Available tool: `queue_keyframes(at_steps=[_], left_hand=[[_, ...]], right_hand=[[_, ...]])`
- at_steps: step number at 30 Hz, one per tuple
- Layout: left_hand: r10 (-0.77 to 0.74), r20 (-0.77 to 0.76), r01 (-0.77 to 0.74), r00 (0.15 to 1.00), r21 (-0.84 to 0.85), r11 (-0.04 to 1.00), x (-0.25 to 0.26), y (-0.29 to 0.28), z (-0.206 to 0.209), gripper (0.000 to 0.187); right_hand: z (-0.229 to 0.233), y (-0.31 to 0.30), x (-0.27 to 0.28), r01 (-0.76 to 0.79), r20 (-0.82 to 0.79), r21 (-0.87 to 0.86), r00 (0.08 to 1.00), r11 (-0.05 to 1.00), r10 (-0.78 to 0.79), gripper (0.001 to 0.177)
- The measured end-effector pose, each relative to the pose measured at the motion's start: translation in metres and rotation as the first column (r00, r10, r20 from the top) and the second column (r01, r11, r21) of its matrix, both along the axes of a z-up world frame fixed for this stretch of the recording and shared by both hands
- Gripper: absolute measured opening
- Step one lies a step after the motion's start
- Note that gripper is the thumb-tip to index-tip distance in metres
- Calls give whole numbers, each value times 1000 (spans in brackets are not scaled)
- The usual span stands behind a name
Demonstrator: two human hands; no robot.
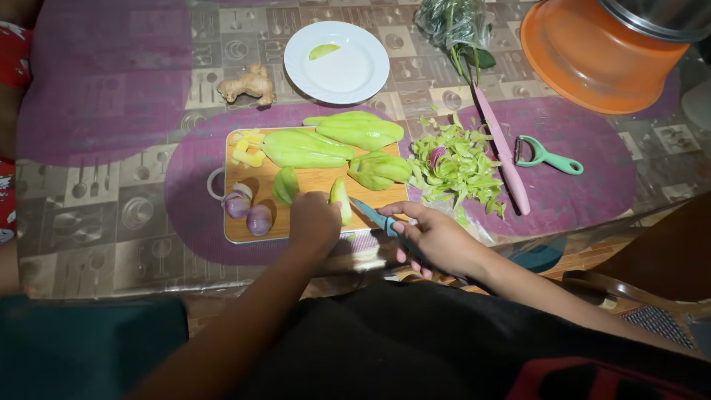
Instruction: The person slices a chayote squash and small onions on a wooden cutting board using a blue knife.
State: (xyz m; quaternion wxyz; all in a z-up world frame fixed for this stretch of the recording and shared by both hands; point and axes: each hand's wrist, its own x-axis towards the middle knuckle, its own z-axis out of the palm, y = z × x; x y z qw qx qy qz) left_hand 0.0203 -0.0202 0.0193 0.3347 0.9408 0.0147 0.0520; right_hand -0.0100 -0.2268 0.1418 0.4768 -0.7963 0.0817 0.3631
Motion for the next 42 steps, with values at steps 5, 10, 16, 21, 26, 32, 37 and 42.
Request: queue_keyframes(at_steps=[5, 10, 16, 21, 26, 32, 37, 42], left_hand=[[112, 13, -105, 994, -254, 961, -2, -2, 8, 43], [64, -339, -247, 939, -533, 809, 1, -1, 12, 52], [117, -139, -159, 983, -355, 921, 6, -2, -7, 52], [133, -235, -229, 963, -455, 861, 0, -8, -1, 38], [128, -288, -262, 949, -493, 830, -2, -9, 8, 29], [154, -93, -177, 984, -321, 930, -1, -9, 3, 24], [140, -121, -177, 983, -398, 900, -1, -8, 5, 24], [120, -63, -135, 991, -375, 917, 0, -9, 7, 22]], right_hand=[[-1, 6, 6, -100, 104, -79, 989, 992, 108, 36], [4, 10, -2, -224, 231, -265, 930, 938, 287, 38], [17, 20, -2, -266, 253, -435, 881, 860, 400, 37], [14, 30, 7, -333, 333, -527, 766, 782, 550, 41], [26, 45, 18, -437, 120, -634, 760, 638, 639, 51], [27, 32, 15, -310, 71, -443, 923, 841, 378, 45], [-5, 10, 8, -172, -4, -332, 983, 927, 181, 49], [-49, -13, -10, -339, 567, -438, 614, 833, 549, 49]])
